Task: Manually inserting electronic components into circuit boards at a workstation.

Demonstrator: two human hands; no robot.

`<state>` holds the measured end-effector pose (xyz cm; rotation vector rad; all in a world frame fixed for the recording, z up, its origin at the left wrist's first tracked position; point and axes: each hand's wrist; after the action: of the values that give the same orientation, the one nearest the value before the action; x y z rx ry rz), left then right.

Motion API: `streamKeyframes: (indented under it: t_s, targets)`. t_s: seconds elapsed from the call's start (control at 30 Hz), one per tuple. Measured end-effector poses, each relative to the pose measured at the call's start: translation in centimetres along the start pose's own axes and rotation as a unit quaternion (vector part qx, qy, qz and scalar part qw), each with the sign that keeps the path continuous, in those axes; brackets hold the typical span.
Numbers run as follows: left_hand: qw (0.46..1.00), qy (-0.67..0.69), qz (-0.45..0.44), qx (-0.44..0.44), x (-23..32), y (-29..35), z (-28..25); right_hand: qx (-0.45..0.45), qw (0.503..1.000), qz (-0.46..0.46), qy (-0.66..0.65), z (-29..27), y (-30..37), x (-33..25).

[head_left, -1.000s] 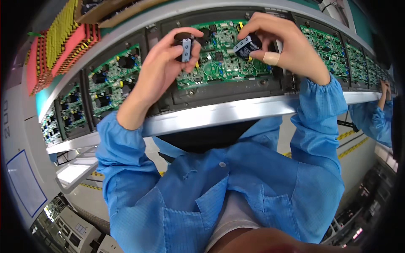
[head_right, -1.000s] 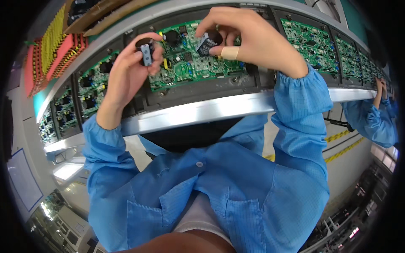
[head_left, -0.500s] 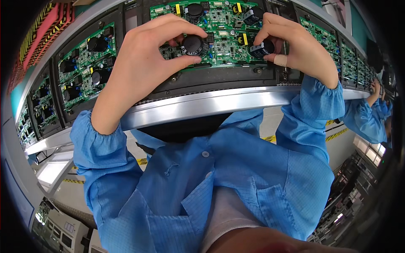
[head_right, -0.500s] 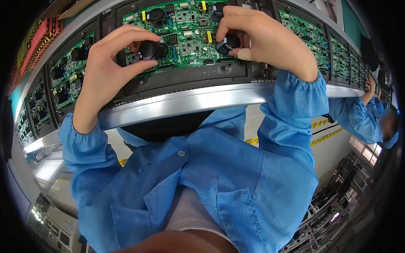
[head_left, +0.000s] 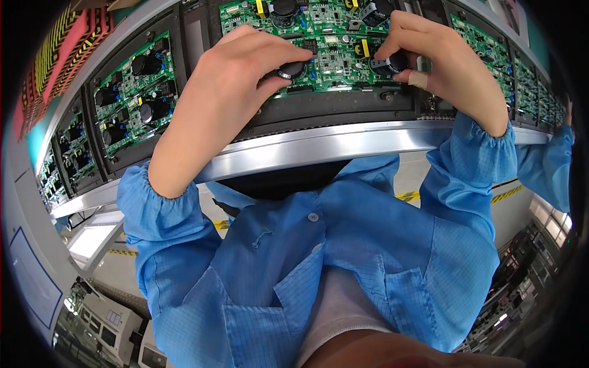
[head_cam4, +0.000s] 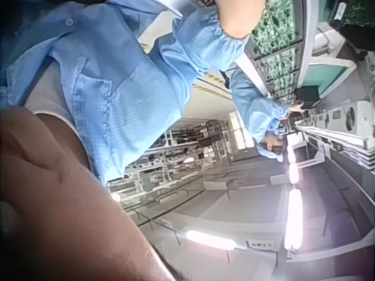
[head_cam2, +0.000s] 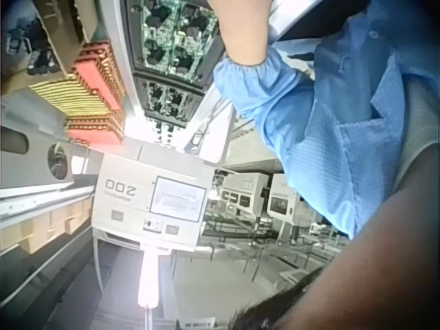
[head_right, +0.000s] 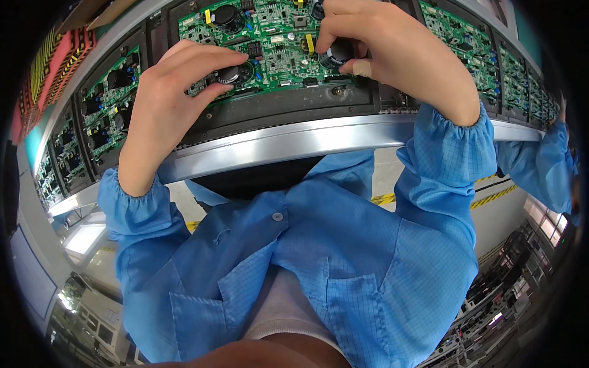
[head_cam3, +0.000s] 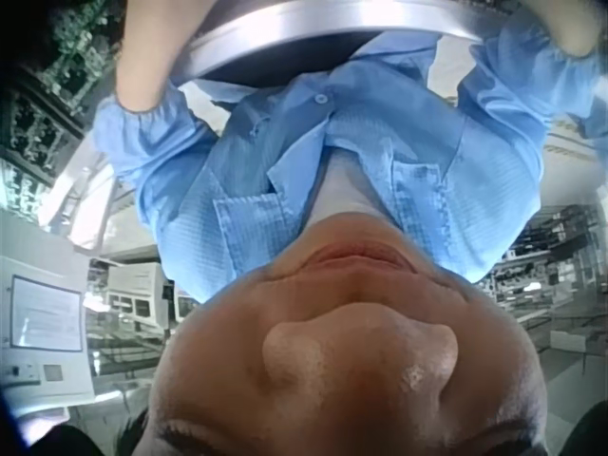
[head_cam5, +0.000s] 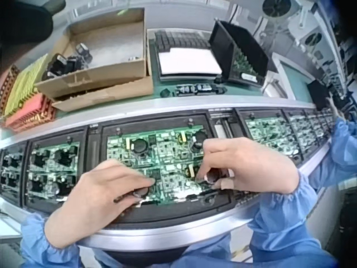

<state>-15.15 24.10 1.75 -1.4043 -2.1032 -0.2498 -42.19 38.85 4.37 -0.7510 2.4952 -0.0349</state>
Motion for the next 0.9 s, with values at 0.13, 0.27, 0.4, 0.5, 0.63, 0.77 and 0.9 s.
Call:
streamKeyframes:
  t_s: [0.13, 0.27, 0.4, 0.5, 0.63, 0.77, 0.9]
  targets:
    - [1.000, -0.016, -0.018, 0.012, 0.7, 0.0, 0.0, -0.019, 0.995, 0.083, -0.048, -2.3, -1.9, -2.5]
    - [0.999, -0.021, -0.046, 0.003, 0.8, -0.1, 0.2, -0.032, 0.993, 0.108, -0.043, -2.4, -1.9, -3.1]
    - [0.999, -0.032, -0.028, 0.001, 0.8, -0.2, 0.6, -0.035, 0.991, 0.120, -0.036, -2.2, -1.6, -2.6]
    - [0.998, -0.064, -0.011, -0.015, 1.4, -0.5, 0.6, -0.024, 0.989, 0.139, -0.048, -2.3, -1.8, -2.5]
    - [0.995, -0.097, -0.025, 0.014, 2.4, 0.0, -0.2, -0.028, 0.993, 0.118, -0.007, -2.0, -1.6, -2.4]
    - [0.996, -0.073, -0.043, -0.020, 2.1, -0.8, 0.0, 0.027, 0.997, 0.063, -0.025, 0.4, 0.4, -0.4]
    - [0.996, -0.092, -0.015, -0.011, 2.3, 0.0, -1.2, 0.023, 1.000, 0.021, 0.005, -0.3, 0.2, -1.1]
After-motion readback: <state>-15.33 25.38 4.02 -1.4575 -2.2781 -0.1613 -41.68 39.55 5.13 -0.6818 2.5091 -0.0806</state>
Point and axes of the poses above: each hand's wrist, its own y-axis away from the middle knuckle, its own z-axis out of the palm, x = y × z, and after that the axes turned 14 degrees about -z, right-handed
